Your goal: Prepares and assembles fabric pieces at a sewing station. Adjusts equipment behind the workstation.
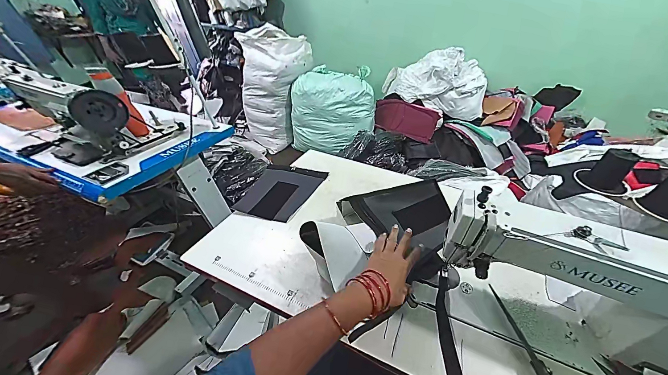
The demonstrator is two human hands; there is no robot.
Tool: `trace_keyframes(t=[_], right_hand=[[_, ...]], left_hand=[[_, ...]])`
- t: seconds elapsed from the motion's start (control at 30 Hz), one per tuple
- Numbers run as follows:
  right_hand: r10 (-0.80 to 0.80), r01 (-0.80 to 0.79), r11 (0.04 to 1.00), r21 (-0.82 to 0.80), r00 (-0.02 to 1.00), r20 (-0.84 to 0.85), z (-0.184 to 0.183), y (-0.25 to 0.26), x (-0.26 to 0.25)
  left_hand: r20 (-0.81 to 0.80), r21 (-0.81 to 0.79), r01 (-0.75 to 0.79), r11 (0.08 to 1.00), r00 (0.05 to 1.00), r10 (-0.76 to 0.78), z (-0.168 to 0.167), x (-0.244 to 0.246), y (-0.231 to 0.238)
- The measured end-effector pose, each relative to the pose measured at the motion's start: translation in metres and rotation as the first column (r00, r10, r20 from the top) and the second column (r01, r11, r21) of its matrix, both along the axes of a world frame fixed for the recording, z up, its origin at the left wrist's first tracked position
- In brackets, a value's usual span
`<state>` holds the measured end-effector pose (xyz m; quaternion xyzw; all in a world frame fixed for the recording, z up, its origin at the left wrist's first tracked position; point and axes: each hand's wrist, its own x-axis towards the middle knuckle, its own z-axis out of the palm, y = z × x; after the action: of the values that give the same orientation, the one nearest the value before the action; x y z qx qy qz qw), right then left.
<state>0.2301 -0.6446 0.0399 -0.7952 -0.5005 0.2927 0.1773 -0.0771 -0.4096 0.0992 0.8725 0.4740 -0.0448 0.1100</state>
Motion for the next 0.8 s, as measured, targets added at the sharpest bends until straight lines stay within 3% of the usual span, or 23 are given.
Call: trace_keyframes(t=[0.1, 0.2, 0.33, 0.43, 0.53, 0.63, 0.8], right_hand=[[-0.115, 0.120, 0.993, -0.019, 0.981, 0.155, 0.000, 0.017, 0.012], [-0.152, 0.161, 0.987, -0.017, 0.958, 0.245, -0.004, 0.030, 0.017], [-0.149, 0.140, 0.989, 0.052, 0.957, 0.250, -0.007, 0.043, 0.018], [-0.108, 0.083, 0.989, 0.122, 0.971, 0.215, -0.008, 0.046, 0.018], [-0.098, 0.039, 0.977, 0.207, 0.955, 0.278, -0.010, 0.047, 0.014], [-0.023, -0.105, 0.909, 0.403, 0.954, 0.299, -0.014, 0.054, -0.005], [0.397, -0.436, 0.760, 0.482, 0.899, 0.188, -0.025, 0.084, -0.100]], left_hand=[[-0.179, -0.036, -0.030, 0.999, 0.984, 0.023, -0.006, 0.023, 0.009], [-0.215, -0.094, -0.120, 0.988, 0.972, 0.097, 0.005, 0.031, 0.011], [-0.075, -0.018, -0.150, 0.989, 0.986, 0.148, 0.041, 0.015, 0.031], [0.087, 0.105, -0.276, 0.955, 0.960, 0.268, 0.073, -0.024, 0.063], [0.244, 0.233, -0.466, 0.854, 0.878, 0.412, 0.108, -0.077, 0.082], [0.454, 0.409, -0.599, 0.689, 0.788, 0.415, 0.134, -0.138, 0.068], [0.574, 0.632, -0.653, 0.418, 0.757, 0.314, 0.137, -0.243, -0.017]])
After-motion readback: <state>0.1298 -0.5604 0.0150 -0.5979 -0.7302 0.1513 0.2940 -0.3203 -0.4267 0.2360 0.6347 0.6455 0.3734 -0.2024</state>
